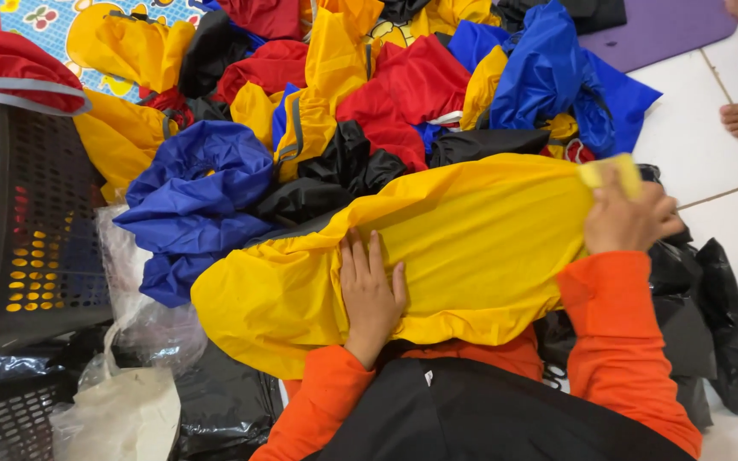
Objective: The person trims a black elastic band attached to a yellow garment using scissors. After cutting, they wipe the surface of the yellow garment with a small yellow sponge. The person then picks up a red garment from a pile of colorful clothes and wipes it with the sponge as well.
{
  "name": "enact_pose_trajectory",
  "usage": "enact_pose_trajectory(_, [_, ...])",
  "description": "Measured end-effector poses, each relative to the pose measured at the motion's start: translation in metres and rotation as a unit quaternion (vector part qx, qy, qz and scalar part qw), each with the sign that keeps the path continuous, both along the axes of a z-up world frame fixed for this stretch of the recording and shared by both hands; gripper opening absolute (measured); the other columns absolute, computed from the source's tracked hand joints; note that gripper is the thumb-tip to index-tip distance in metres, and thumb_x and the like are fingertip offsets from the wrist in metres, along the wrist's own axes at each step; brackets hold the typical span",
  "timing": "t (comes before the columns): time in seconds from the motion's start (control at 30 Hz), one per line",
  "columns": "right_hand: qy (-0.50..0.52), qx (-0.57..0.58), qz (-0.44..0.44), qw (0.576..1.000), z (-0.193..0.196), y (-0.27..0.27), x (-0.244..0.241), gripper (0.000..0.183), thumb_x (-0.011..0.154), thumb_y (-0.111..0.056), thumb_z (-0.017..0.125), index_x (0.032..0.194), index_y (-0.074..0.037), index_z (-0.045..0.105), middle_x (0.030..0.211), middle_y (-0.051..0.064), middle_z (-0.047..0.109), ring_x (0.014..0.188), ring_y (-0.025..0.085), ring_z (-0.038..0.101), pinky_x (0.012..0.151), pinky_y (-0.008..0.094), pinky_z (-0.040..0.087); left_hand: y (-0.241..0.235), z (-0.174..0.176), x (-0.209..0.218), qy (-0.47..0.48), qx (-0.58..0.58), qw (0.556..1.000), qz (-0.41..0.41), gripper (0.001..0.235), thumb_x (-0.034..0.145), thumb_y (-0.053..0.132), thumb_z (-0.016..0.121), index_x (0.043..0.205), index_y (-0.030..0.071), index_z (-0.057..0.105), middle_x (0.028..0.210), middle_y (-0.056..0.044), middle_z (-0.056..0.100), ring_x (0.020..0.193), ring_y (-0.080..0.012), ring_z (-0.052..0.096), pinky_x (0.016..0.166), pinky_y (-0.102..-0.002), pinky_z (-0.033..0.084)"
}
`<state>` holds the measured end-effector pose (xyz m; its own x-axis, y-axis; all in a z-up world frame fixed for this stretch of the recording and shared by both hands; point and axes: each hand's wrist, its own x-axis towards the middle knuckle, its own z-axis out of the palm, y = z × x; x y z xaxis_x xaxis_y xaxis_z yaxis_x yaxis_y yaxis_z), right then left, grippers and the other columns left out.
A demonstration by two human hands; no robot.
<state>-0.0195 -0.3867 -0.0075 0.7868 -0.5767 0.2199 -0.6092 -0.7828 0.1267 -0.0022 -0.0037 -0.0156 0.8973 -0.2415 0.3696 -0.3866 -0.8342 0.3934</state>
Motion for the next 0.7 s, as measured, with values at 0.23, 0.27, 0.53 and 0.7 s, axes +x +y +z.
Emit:
enact_pose_trajectory(0.23, [-0.264, 0.164, 0.301, 0.901, 0.031, 0.117, 0.017, 0.038, 0.1, -0.028, 0.067, 0.137, -0.028, 0.074, 0.095, 0.016, 0.06, 0.092, 0.045, 0.058, 0.083, 0.054, 0.047, -0.002, 0.003, 0.0, 0.031, 0.022, 0.999, -0.008, 0.07, 0.099, 0.038, 0.058, 0.159, 0.006, 0.038, 0.16, -0.025, 0.037, 0.15, -0.049, 0.028, 0.114, -0.052, 0.036])
enact_pose_trajectory(0.27, [-0.265, 0.166, 0.3, 0.901, 0.019, 0.144, 0.014, 0.038, 0.1, -0.028, 0.067, 0.137, -0.028, 0.074, 0.095, 0.016, 0.06, 0.092, 0.045, 0.058, 0.083, 0.054, 0.047, -0.001, 0.006, -0.001, 0.031, 0.024, 0.999, -0.009, 0.07, 0.099, 0.038, 0.058, 0.159, 0.006, 0.038, 0.16, -0.025, 0.037, 0.15, -0.049, 0.028, 0.114, -0.052, 0.036])
enact_pose_trajectory(0.53, [-0.112, -0.003, 0.398, 0.91, -0.031, 0.134, 0.053, 0.03, 0.097, -0.042, 0.061, 0.126, -0.044, 0.069, 0.115, 0.006, 0.058, 0.111, 0.031, 0.057, 0.087, 0.052, 0.047, 0.004, 0.008, -0.008, 0.079, 0.02, 0.996, -0.018, 0.088, 0.093, 0.044, 0.064, 0.162, 0.002, 0.028, 0.162, -0.027, 0.034, 0.151, -0.0483, 0.026, 0.115, -0.051, 0.034])
enact_pose_trajectory(0.7, [-0.131, -0.124, 0.192, 0.965, -0.063, -0.015, 0.067, 0.032, 0.104, -0.048, 0.063, 0.133, -0.037, 0.072, 0.11, 0.008, 0.049, 0.102, 0.036, 0.051, 0.076, 0.05, 0.041, 0.004, 0.012, -0.01, 0.068, 0.02, 0.997, -0.025, 0.083, 0.095, 0.043, 0.063, 0.16, 0.001, 0.033, 0.159, -0.028, 0.037, 0.15, -0.0498, 0.028, 0.114, -0.053, 0.035])
